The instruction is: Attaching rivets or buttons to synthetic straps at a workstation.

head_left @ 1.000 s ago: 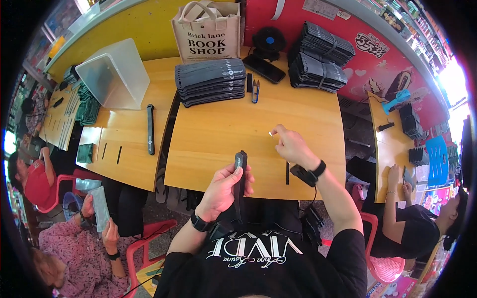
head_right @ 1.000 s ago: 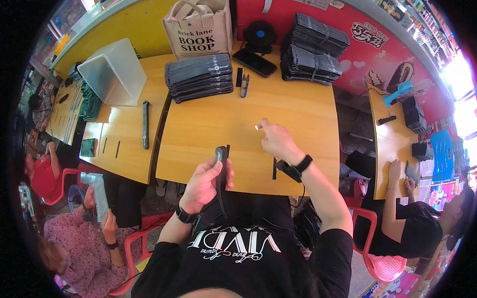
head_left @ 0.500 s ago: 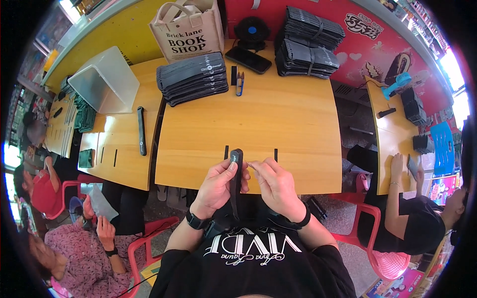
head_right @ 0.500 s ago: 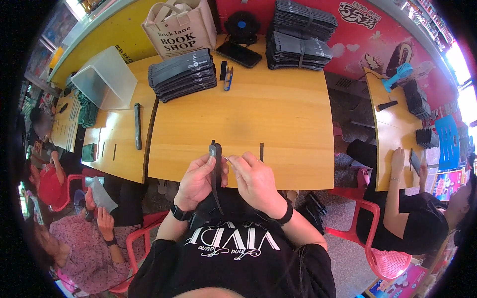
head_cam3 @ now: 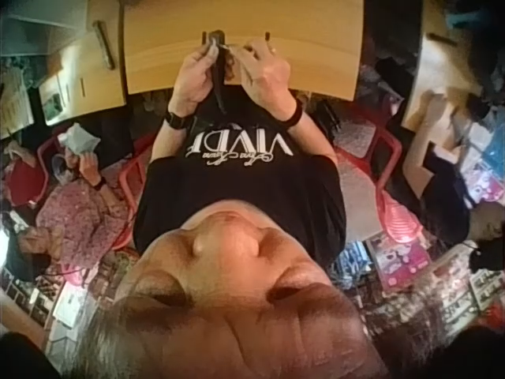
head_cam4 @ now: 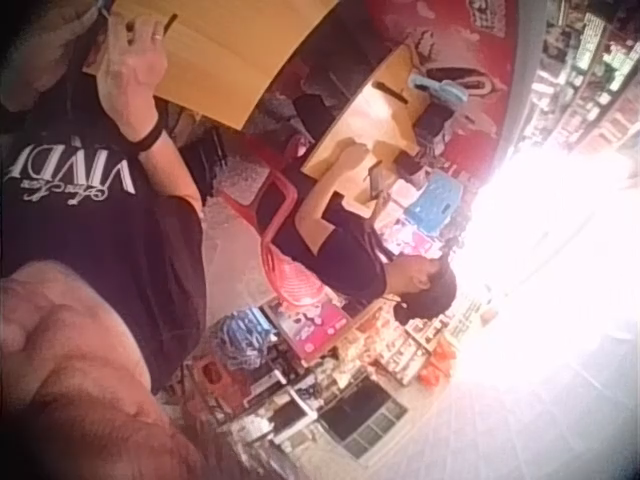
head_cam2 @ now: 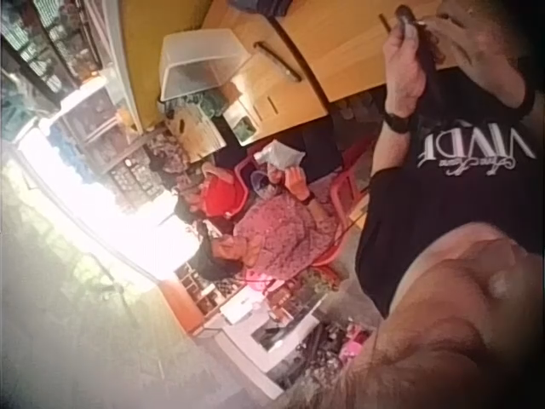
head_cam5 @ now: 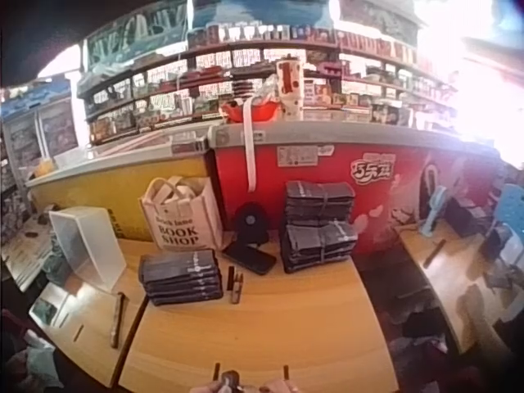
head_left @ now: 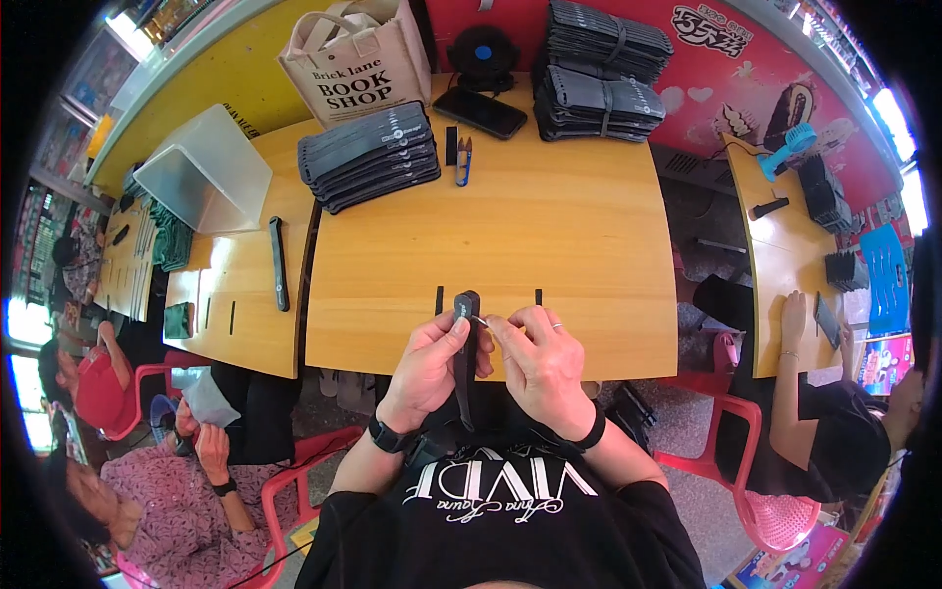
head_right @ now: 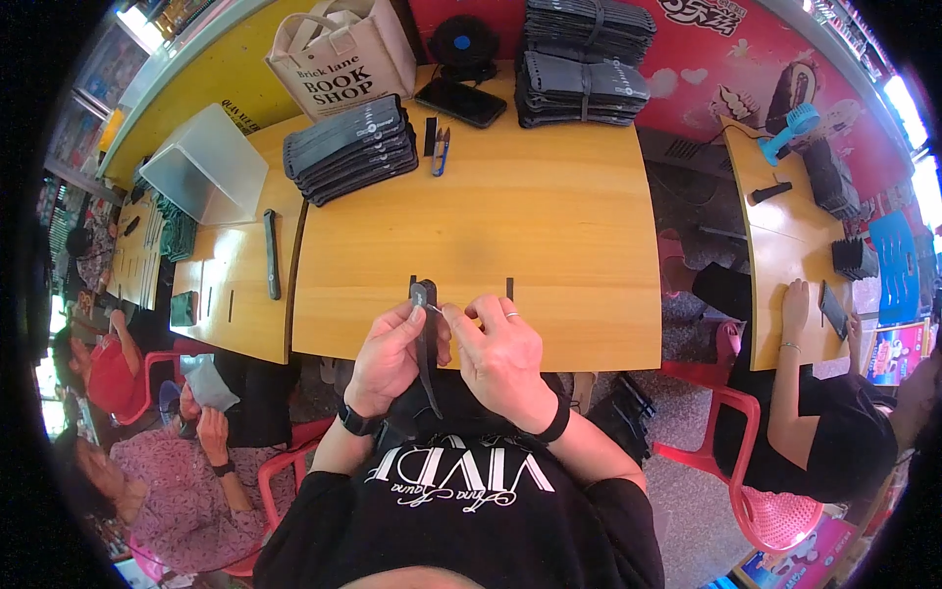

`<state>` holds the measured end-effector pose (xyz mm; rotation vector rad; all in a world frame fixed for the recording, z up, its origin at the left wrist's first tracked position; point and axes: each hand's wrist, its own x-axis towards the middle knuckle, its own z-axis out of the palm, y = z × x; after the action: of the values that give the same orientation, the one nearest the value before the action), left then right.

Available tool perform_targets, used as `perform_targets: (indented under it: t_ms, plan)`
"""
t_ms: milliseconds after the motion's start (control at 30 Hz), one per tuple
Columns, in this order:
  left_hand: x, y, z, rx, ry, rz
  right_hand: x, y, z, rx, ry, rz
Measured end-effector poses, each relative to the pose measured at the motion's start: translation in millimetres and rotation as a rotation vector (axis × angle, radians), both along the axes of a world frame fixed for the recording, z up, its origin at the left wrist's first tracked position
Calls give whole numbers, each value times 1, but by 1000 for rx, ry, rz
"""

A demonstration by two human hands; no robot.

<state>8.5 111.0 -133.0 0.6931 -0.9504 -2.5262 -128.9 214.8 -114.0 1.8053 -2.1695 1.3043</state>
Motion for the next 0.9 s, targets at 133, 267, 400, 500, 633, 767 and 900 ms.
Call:
perform_targets:
  t_ms: [133, 267, 400, 500, 633, 767, 900]
  plan:
    - [0, 1, 0, 1, -3, 6, 1, 0, 1, 8, 30, 3]
    - [2, 1, -1, -5, 1, 20, 2, -2, -2, 5, 25, 10]
    - [2, 1, -2, -16, -5, 18, 1, -2, -3, -3, 106, 26]
    - [1, 3, -2, -42, -13, 39, 2, -1, -3, -11, 200, 31]
    - [0, 6, -5, -184, -26, 95, 2, -2, -1, -41, 258, 60]
    - [2, 9, -7, -270, -41, 85, -2, 1, -1, -18, 308, 101]
    - [5, 9, -5, -411, -92, 63, -9, -2, -3, -73, 369, 153]
